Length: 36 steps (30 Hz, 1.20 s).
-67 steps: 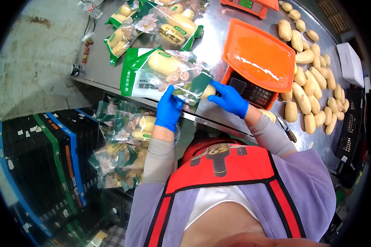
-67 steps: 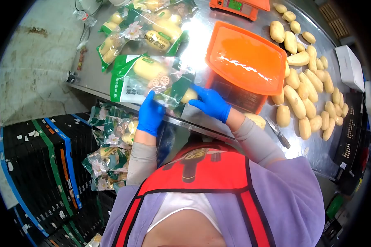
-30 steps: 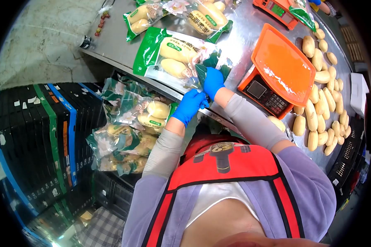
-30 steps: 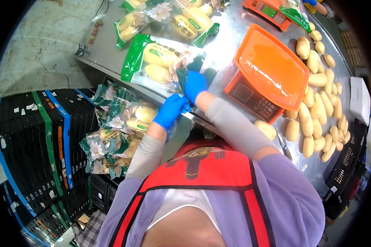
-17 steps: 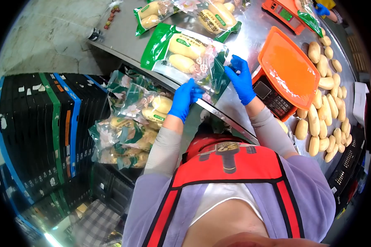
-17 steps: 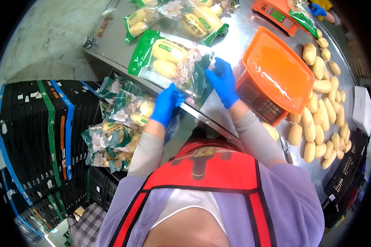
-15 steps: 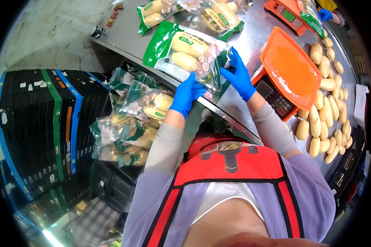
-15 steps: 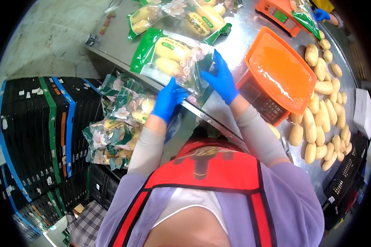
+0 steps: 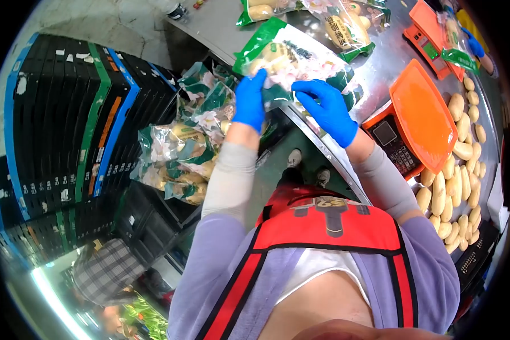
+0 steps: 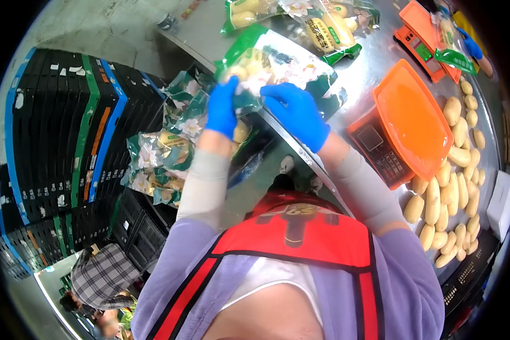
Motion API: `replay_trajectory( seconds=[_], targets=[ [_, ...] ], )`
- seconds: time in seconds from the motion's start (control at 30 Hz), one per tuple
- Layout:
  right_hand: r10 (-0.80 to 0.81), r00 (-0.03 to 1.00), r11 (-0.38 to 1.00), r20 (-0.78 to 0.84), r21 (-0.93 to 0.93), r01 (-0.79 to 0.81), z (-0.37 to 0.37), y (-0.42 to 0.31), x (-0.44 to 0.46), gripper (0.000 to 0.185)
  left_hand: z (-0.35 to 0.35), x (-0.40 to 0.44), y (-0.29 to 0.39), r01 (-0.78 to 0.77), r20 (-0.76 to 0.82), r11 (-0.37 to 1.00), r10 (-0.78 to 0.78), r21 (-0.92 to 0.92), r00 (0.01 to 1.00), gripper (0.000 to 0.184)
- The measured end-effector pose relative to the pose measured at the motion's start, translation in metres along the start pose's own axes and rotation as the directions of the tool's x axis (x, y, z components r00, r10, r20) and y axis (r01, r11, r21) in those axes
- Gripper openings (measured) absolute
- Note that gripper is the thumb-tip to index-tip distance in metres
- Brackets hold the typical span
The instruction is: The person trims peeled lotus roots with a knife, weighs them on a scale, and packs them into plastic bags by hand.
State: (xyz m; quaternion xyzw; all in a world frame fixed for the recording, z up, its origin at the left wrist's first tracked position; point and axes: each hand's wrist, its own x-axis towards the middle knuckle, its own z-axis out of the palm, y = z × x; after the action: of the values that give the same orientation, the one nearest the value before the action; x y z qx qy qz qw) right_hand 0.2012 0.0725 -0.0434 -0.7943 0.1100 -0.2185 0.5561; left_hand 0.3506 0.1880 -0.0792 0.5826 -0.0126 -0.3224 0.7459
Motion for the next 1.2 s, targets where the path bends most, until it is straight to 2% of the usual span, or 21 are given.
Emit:
replay_trajectory(
  seconds=[0.07,0.2,0.4,0.47,0.53,0.57,0.6,0.63,0.67,0.7,0.77,0.8,0.83,0.9,0.93,1.0,1.03,1.07,1.13,1.17,1.2],
  targets=[
    [0.025,0.999,0.995,0.021,0.099,-0.027,-0.008,-0.006,-0.010,0.022,-0.020,-0.022,0.026,-0.158,-0.026,0.967,0.167,0.199,0.986,0.022],
    [0.129,0.988,0.946,0.085,0.290,-0.149,-0.030,0.011,-0.041,0.029,-0.093,-0.056,0.051,-0.293,-0.195,0.915,0.352,0.276,0.915,0.024],
    [0.290,0.953,0.923,0.092,0.237,-0.304,-0.033,0.048,-0.077,0.029,-0.211,-0.045,0.032,-0.245,-0.374,0.897,0.384,0.368,0.844,0.035],
    [0.323,0.941,0.912,0.099,0.232,-0.337,-0.028,0.053,-0.085,0.029,-0.254,-0.029,0.003,-0.049,-0.490,0.877,0.313,0.479,0.814,0.045],
    [0.309,0.939,0.932,0.148,0.148,-0.330,-0.024,0.054,-0.089,0.028,-0.270,-0.032,-0.016,-0.015,-0.470,0.831,0.329,0.556,0.819,0.051],
    [0.359,0.916,0.907,0.176,0.164,-0.387,-0.021,0.057,-0.091,0.028,-0.293,-0.025,-0.024,0.122,-0.472,0.733,0.293,0.669,0.831,0.048],
    [0.306,0.941,0.931,0.144,0.160,-0.328,-0.018,0.051,-0.093,0.028,-0.312,-0.015,-0.030,0.238,-0.465,0.602,0.252,0.762,0.849,0.044],
    [0.375,0.914,0.899,0.155,0.179,-0.400,-0.015,0.049,-0.096,0.027,-0.331,-0.005,-0.031,0.164,-0.110,-0.188,0.267,0.968,0.957,0.033],
    [0.357,0.922,0.922,0.153,0.101,-0.374,-0.012,0.051,-0.100,0.028,-0.331,0.001,-0.027,0.189,-0.192,0.033,0.194,0.981,0.962,0.054],
    [0.360,0.922,0.901,0.145,0.203,-0.384,-0.008,0.052,-0.106,0.029,-0.345,0.018,-0.034,0.166,-0.154,-0.097,0.121,0.981,0.981,0.046],
    [0.367,0.916,0.914,0.163,0.117,-0.388,-0.006,0.060,-0.114,0.033,-0.374,0.048,-0.036,0.031,-0.094,-0.514,-0.096,0.857,0.991,0.031],
    [0.312,0.941,0.947,0.133,0.037,-0.319,-0.008,0.059,-0.117,0.036,-0.387,0.062,-0.034,-0.019,-0.109,-0.617,-0.169,0.787,0.980,0.023],
    [0.337,0.932,0.941,0.135,-0.021,-0.337,-0.012,0.056,-0.120,0.037,-0.382,0.061,-0.016,0.020,-0.182,-0.627,-0.196,0.779,0.964,0.033],
    [0.394,0.913,0.919,0.110,-0.010,-0.395,-0.030,0.043,-0.127,0.034,-0.339,0.046,0.038,0.350,-0.419,-0.416,-0.086,0.839,0.904,0.057],
    [0.392,0.916,0.919,0.085,0.013,-0.394,-0.036,0.040,-0.133,0.034,-0.309,0.035,0.059,0.423,-0.440,-0.339,0.028,0.840,0.898,0.069],
    [0.381,0.924,0.925,-0.027,-0.003,-0.381,-0.051,0.039,-0.152,0.033,-0.246,0.010,0.078,0.408,-0.293,-0.251,0.393,0.878,0.872,0.065],
    [0.362,0.923,0.932,-0.134,0.083,-0.353,-0.058,0.036,-0.162,0.031,-0.248,0.015,0.071,0.158,-0.023,-0.252,0.467,0.955,0.884,0.062],
    [0.346,0.907,0.935,-0.240,0.164,-0.313,-0.065,0.032,-0.172,0.030,-0.254,0.022,0.062,-0.104,0.238,-0.270,0.528,0.957,0.815,0.060],
    [0.336,0.845,0.934,-0.417,0.261,-0.243,-0.086,0.028,-0.190,0.027,-0.269,0.058,0.036,-0.129,0.183,-0.174,0.341,0.976,0.922,0.059],
    [0.308,0.817,0.951,-0.488,0.147,-0.271,-0.108,0.015,-0.197,0.025,-0.284,0.072,0.018,-0.041,0.124,-0.251,0.326,0.967,0.937,0.063],
    [0.249,0.740,0.969,-0.625,0.158,-0.192,-0.121,0.019,-0.210,0.024,-0.271,0.075,0.011,0.048,0.062,-0.327,0.319,0.944,0.946,0.067]
  ],
)
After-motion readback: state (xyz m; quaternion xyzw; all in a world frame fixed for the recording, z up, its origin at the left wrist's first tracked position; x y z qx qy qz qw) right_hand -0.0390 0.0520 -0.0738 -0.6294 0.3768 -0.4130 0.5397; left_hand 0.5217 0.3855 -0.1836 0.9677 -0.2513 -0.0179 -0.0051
